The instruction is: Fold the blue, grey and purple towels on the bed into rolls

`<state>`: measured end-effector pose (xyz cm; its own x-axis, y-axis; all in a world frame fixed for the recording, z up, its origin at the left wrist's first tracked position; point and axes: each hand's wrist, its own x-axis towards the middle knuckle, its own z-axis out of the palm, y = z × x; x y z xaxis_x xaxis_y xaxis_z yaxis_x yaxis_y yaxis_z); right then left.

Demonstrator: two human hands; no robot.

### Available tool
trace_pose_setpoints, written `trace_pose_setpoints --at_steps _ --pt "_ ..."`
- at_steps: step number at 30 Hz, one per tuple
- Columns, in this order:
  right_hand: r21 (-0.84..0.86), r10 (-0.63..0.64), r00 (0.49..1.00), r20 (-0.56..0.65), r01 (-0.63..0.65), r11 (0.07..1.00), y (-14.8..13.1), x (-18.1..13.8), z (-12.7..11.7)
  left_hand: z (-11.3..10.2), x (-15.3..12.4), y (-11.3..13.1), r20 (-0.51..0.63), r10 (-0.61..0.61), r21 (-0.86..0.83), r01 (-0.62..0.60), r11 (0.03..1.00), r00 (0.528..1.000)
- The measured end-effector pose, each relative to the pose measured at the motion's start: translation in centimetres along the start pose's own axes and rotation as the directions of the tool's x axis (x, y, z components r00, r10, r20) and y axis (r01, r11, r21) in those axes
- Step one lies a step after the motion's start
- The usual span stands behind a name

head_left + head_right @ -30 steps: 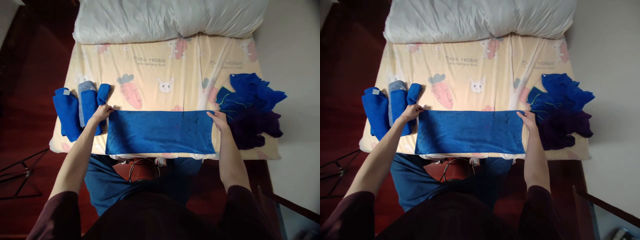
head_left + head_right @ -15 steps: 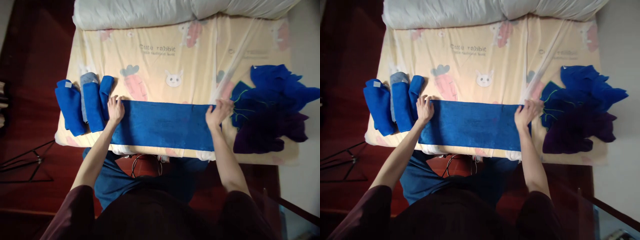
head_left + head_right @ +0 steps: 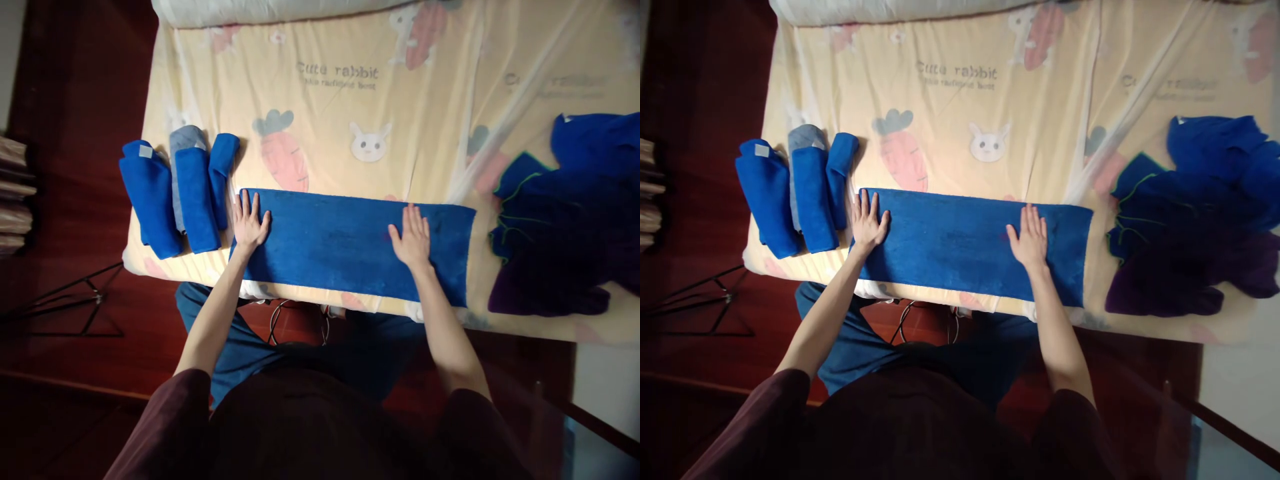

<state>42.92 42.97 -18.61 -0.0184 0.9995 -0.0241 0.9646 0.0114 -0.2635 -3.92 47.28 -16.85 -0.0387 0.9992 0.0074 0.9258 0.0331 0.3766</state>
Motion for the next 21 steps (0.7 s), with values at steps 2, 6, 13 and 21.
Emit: trace_pose_setpoints --at_steps 2,6,13,21 --pt "-0.040 0.086 0.996 -0.018 -0.087 0.995 3.1 0.2 -0.7 -0.3 0.2 0.1 0.017 -0.016 -0.012 0.016 1.000 1.000" --pt "-0.052 0.236 0.969 -0.070 -0.240 0.969 7.8 0.4 -1.8 -0.2 0.5 0.3 0.012 -0.027 -0.018 0.027 0.999 1.000" --pt "-0.040 0.299 0.948 -0.108 -0.305 0.952 9.7 0.5 -1.9 0.4 1.4 -0.5 -0.032 -0.035 0.074 0.037 0.997 0.999" --pt "-0.038 0.303 0.947 -0.110 -0.309 0.950 10.1 0.5 -1.4 0.6 1.4 -0.6 -0.027 -0.032 0.014 0.032 0.999 0.999"
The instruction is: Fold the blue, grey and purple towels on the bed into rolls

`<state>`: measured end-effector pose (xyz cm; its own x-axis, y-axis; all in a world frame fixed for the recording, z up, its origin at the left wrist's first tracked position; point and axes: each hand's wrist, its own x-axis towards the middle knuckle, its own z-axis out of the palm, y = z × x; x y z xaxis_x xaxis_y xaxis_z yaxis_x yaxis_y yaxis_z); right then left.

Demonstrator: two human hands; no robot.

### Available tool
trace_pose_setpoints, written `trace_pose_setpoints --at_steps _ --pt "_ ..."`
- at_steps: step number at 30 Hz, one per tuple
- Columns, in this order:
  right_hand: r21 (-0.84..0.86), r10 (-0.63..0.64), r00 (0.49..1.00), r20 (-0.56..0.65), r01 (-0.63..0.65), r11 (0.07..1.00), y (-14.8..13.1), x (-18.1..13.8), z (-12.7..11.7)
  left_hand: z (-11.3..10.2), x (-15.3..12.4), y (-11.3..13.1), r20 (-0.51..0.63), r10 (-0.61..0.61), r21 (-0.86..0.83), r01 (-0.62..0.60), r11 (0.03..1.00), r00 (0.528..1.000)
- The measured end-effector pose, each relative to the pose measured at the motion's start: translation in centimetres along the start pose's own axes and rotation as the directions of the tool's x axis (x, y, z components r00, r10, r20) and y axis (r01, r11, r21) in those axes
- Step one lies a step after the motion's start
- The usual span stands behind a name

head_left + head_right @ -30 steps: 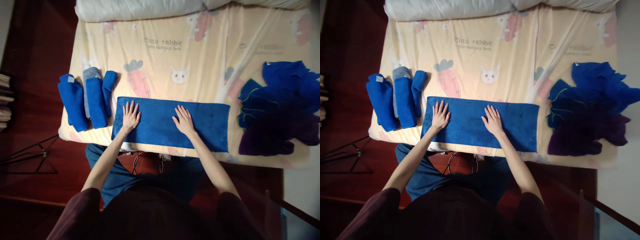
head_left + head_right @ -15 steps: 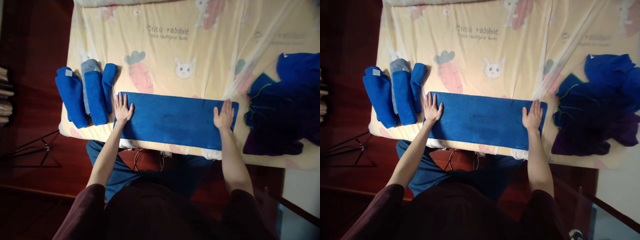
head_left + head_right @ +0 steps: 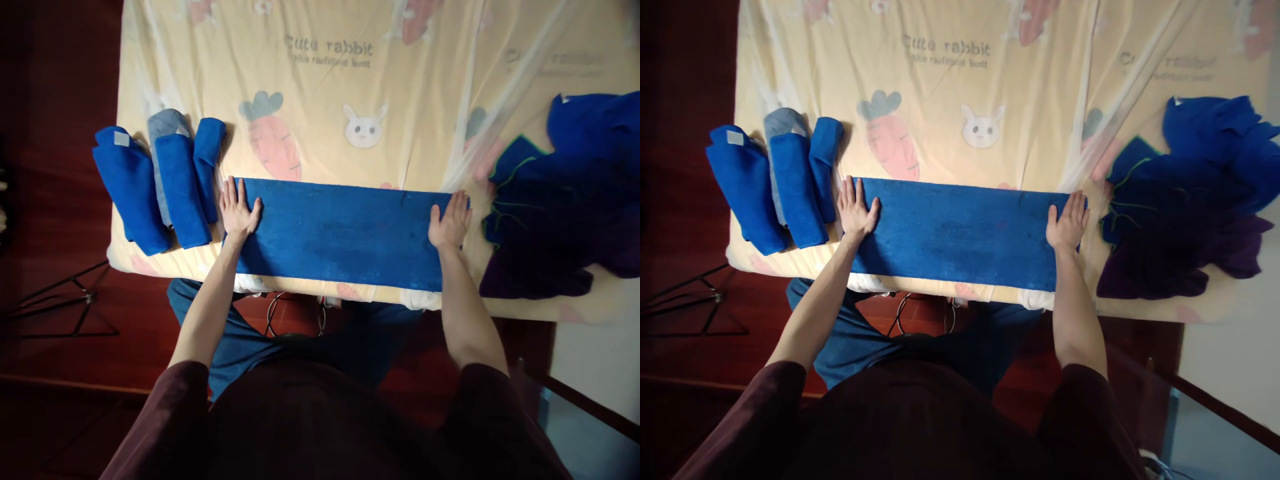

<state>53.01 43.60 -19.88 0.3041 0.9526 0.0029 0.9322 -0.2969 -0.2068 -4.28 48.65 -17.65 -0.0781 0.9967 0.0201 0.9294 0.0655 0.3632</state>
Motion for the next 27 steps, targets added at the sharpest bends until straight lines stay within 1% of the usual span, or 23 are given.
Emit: trace_pose_setpoints --at_steps 2,4,6,7,9,11,13,14,15,17,19,23,27 --pt "-0.017 0.018 0.999 0.041 -0.017 1.000 -0.2 0.3 -0.5 -0.3 0.1 0.0 0.009 -0.007 -0.019 0.007 1.000 1.000" --pt "-0.055 0.042 0.994 0.099 -0.037 0.998 -1.4 0.6 -1.5 -0.9 0.1 0.5 0.021 -0.008 -0.047 0.009 0.999 1.000" --pt "-0.088 0.020 0.993 0.118 -0.010 0.996 -3.9 0.2 -2.8 -1.7 -0.4 1.9 0.037 0.025 -0.085 -0.022 0.996 0.999" --pt "-0.089 -0.020 0.994 0.103 0.029 0.996 -5.7 -0.4 -3.4 -2.0 -0.9 3.1 0.046 0.061 -0.103 -0.056 0.993 0.997" --pt "-0.053 -0.146 0.988 0.049 0.149 0.987 -10.1 -2.8 -4.1 -2.0 -2.7 6.0 0.068 0.176 -0.127 -0.166 0.978 0.982" --pt "0.022 -0.272 0.962 0.028 0.271 0.962 -15.0 -6.6 -3.8 -1.1 -5.5 9.3 0.091 0.319 -0.147 -0.304 0.941 0.943" --pt "0.091 -0.368 0.927 0.071 0.361 0.928 -19.2 -10.9 -2.6 0.8 -8.8 12.0 0.116 0.443 -0.185 -0.418 0.889 0.889" --pt "0.127 -0.402 0.909 0.108 0.388 0.913 -20.8 -12.9 -1.8 1.9 -10.5 12.9 0.132 0.481 -0.204 -0.451 0.869 0.867" --pt "0.162 -0.417 0.898 0.144 0.394 0.905 -22.0 -14.7 -1.0 3.0 -11.9 13.6 0.147 0.499 -0.215 -0.465 0.859 0.854" --pt "0.213 -0.409 0.893 0.190 0.369 0.905 -23.2 -17.0 0.4 4.6 -14.2 14.1 0.164 0.493 -0.212 -0.458 0.863 0.854" --pt "0.244 -0.388 0.899 0.202 0.338 0.909 -23.3 -17.9 1.0 5.5 -15.2 14.0 0.159 0.475 -0.195 -0.444 0.875 0.866" --pt "0.280 -0.380 0.897 0.226 0.314 0.907 -22.9 -17.3 0.8 5.7 -14.9 13.6 0.133 0.482 -0.194 -0.454 0.870 0.866" --pt "0.275 -0.379 0.894 0.239 0.312 0.909 -23.0 -17.0 0.5 5.7 -14.7 13.8 0.125 0.484 -0.194 -0.457 0.868 0.866"
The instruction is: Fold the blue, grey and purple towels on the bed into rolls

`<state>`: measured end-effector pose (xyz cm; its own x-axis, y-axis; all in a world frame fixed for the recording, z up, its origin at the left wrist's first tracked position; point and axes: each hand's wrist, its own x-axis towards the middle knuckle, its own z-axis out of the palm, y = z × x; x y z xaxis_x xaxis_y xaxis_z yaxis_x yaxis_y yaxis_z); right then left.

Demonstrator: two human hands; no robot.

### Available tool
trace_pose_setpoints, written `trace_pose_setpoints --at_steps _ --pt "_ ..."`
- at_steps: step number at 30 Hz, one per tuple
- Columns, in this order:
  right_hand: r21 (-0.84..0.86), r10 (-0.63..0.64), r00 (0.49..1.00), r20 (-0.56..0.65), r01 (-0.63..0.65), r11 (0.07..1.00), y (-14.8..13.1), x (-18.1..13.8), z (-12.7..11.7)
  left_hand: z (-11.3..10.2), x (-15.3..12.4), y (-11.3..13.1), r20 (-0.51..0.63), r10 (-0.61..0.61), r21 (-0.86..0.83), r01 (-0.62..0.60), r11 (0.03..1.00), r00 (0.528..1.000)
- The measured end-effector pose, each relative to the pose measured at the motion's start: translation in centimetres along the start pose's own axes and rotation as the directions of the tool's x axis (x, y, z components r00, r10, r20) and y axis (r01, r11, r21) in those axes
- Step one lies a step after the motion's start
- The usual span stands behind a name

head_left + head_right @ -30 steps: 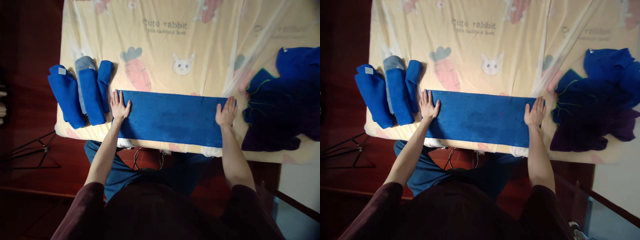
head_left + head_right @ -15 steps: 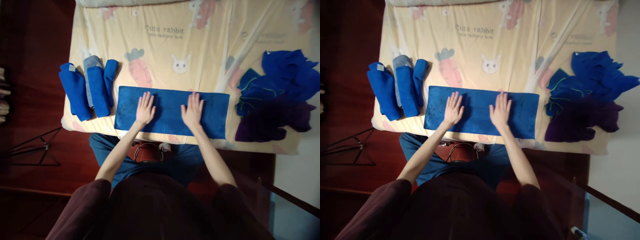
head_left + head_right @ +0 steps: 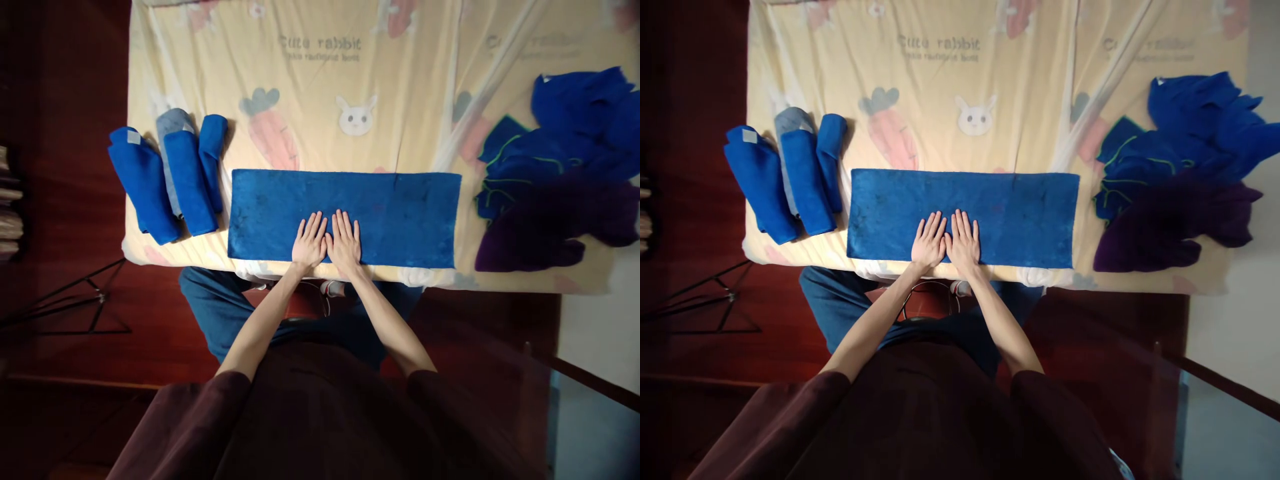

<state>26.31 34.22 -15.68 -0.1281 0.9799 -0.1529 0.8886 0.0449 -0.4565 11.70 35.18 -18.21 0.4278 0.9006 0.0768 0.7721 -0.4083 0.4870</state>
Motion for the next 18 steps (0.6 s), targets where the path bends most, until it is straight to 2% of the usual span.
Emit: trace_pose_setpoints --at_steps 4,8,11,14,18 --pt "-0.018 -0.058 0.998 -0.009 0.058 0.998 0.6 -0.6 -0.2 -0.7 -0.5 -0.5 0.017 0.010 0.006 -0.010 1.000 1.000" --pt "-0.045 -0.064 0.998 -0.028 0.063 0.997 3.7 -1.9 -1.4 -4.0 -2.5 -3.3 0.050 -0.104 0.050 0.102 0.994 0.993" --pt "-0.089 0.013 0.997 -0.070 -0.019 0.996 7.8 -3.5 -3.1 -7.4 -4.9 -6.9 0.034 -0.259 0.079 0.256 0.963 0.965" --pt "-0.145 0.128 0.983 -0.135 -0.147 0.978 13.0 -5.5 -5.1 -10.3 -7.4 -10.4 -0.023 -0.369 0.141 0.368 0.919 0.929" --pt "-0.164 0.290 0.924 -0.249 -0.335 0.928 20.1 -8.6 -7.5 -11.9 -9.7 -13.2 -0.052 -0.424 0.210 0.425 0.880 0.904"
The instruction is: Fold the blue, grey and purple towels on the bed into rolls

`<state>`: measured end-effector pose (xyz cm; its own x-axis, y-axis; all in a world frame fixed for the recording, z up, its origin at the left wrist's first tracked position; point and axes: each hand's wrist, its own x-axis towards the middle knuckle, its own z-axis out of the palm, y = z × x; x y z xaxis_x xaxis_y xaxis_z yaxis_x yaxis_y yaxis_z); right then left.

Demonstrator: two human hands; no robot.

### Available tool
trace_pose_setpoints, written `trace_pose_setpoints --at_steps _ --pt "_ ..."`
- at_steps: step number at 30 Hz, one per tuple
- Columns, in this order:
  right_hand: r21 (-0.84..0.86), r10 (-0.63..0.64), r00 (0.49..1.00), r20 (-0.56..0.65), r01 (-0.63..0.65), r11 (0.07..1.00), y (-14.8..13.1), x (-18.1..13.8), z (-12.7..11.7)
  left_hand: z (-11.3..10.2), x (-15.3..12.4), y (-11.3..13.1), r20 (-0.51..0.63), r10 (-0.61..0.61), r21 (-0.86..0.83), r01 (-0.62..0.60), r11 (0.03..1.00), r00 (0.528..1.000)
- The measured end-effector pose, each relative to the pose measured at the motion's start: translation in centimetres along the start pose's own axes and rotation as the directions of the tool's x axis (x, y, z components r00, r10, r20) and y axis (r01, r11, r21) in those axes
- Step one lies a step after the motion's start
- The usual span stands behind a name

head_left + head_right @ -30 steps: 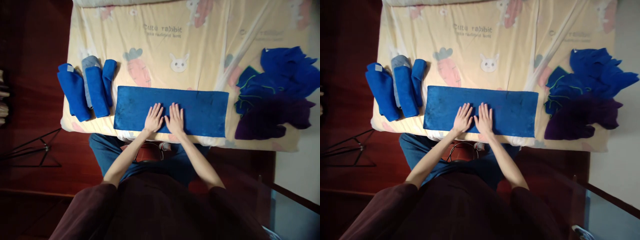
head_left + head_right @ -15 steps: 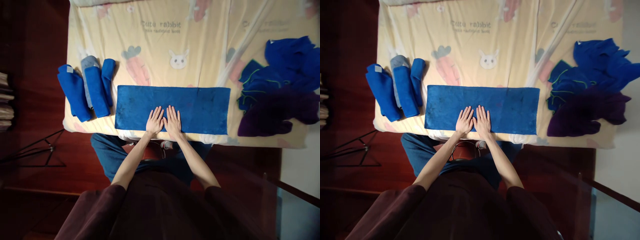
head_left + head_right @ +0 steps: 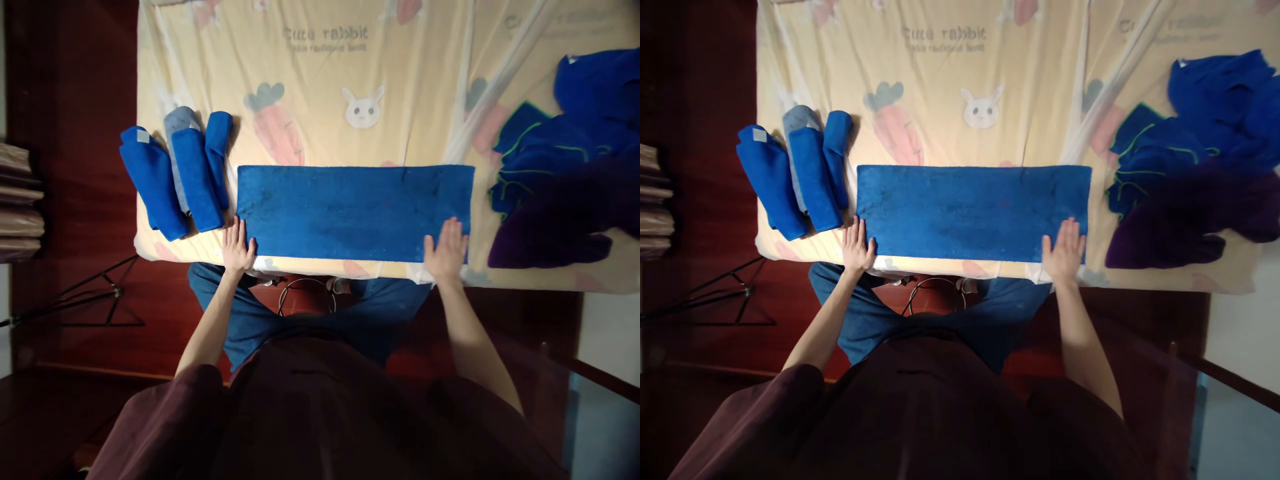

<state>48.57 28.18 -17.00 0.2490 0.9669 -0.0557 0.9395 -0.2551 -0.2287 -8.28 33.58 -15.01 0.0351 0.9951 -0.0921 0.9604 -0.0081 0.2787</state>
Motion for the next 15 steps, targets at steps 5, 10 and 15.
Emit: trace_pose_setpoints --at_steps 5,10,15 --pt "-0.033 0.106 0.992 -0.068 -0.108 0.994 4.9 -0.2 0.2 0.8 -0.2 -0.9 0.000 -0.027 -0.027 0.027 0.999 1.000" --pt "-0.063 0.103 0.994 -0.026 -0.104 0.993 4.5 0.0 0.5 1.6 0.0 -1.3 -0.068 0.011 -0.047 -0.015 0.999 0.998" --pt "-0.093 0.137 0.990 0.036 -0.133 0.987 3.7 0.2 -1.0 0.7 -0.1 -1.1 -0.072 0.059 -0.053 -0.063 0.997 0.996"
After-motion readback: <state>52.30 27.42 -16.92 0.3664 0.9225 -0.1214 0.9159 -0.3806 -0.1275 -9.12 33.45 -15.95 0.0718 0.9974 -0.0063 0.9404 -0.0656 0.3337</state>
